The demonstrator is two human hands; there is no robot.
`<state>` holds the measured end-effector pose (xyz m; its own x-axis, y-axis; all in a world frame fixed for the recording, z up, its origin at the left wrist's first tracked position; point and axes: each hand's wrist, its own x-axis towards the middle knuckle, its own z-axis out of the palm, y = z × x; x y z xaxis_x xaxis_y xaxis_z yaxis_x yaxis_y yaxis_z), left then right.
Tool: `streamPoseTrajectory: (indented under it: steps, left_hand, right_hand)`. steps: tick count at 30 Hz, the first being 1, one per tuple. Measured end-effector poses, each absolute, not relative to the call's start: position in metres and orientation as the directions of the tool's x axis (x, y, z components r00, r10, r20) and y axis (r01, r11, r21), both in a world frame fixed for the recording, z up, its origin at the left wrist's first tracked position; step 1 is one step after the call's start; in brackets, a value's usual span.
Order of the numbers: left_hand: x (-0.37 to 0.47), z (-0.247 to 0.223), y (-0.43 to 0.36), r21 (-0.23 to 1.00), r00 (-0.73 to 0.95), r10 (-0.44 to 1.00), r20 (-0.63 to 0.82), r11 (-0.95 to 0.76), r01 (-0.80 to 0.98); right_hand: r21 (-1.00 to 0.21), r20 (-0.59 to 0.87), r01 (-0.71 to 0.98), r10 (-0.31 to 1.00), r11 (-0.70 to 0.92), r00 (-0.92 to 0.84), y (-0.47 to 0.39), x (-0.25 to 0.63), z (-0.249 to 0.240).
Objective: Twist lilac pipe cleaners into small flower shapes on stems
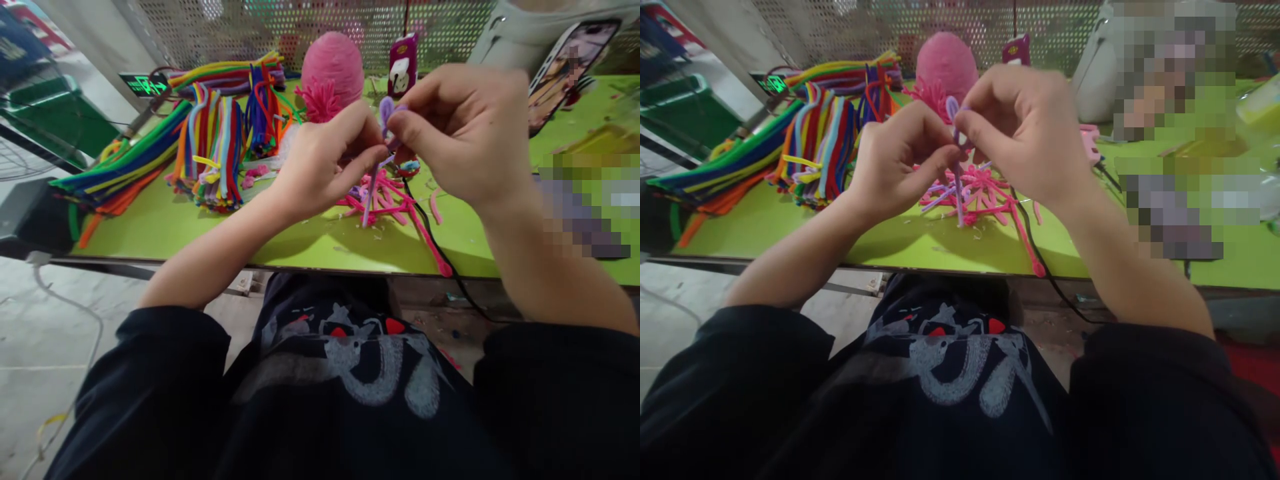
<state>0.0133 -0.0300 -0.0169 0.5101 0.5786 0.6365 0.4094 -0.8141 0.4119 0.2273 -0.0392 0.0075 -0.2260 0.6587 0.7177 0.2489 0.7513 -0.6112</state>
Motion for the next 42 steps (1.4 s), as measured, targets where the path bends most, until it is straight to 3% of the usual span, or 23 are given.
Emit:
streamPoseTrajectory:
  steps: [3, 9, 15, 19, 22, 26, 28, 32, 36, 42]
  left_hand:
    - [0.013, -0.016, -0.030, 0.407, 0.487, 0.549, 0.679, -0.834, 0.372]
    - [0.005, -0.011, -0.007, 0.219, 0.532, 0.292, 0.794, -0.956, 0.198]
    - [0.000, -0.007, -0.007, 0.228, 0.611, 0.328, 0.720, -0.944, 0.238]
    - [0.003, -0.005, -0.012, 0.216, 0.581, 0.384, 0.718, -0.916, 0.339]
    - [0.004, -0.008, -0.008, 0.152, 0.586, 0.360, 0.726, -0.915, 0.373]
    - [0.003, -0.013, -0.002, -0.050, 0.624, 0.178, 0.761, -0.943, 0.330]
    - [0.001, -0.012, -0.002, -0.024, 0.630, 0.194, 0.752, -0.947, 0.320]
    - [-0.003, -0.003, -0.008, 0.162, 0.656, 0.366, 0.660, -0.922, 0.351]
    - [-0.005, 0.002, -0.007, 0.177, 0.697, 0.340, 0.631, -0.938, 0.297]
    - [-0.003, -0.002, 0.003, 0.185, 0.623, 0.259, 0.738, -0.966, 0.182]
  right_hand:
    - [-0.637, 0.684, 0.249, 0.684, 0.729, -0.252, -0.038, 0.230, 0.008]
    - [-0.601, 0.633, 0.298, 0.669, 0.742, -0.390, -0.036, 0.236, 0.006]
    - [-0.535, 0.660, 0.343, 0.636, 0.772, -0.401, -0.048, 0.233, 0.011]
    - [-0.676, 0.666, 0.137, 0.680, 0.724, -0.306, -0.048, 0.226, 0.014]
    - [-0.757, 0.612, 0.017, 0.718, 0.653, -0.332, -0.041, 0.225, 0.012]
    - [-0.732, 0.574, 0.174, 0.734, 0.658, -0.361, -0.033, 0.230, 0.008]
    - [-0.692, 0.579, 0.242, 0.723, 0.680, -0.377, -0.034, 0.232, 0.007]
    - [-0.621, 0.587, 0.282, 0.672, 0.732, -0.452, -0.043, 0.234, 0.012]
    - [-0.533, 0.602, 0.396, 0.665, 0.747, -0.443, -0.049, 0.234, 0.017]
    - [-0.733, 0.510, 0.208, 0.726, 0.647, -0.461, -0.038, 0.240, 0.016]
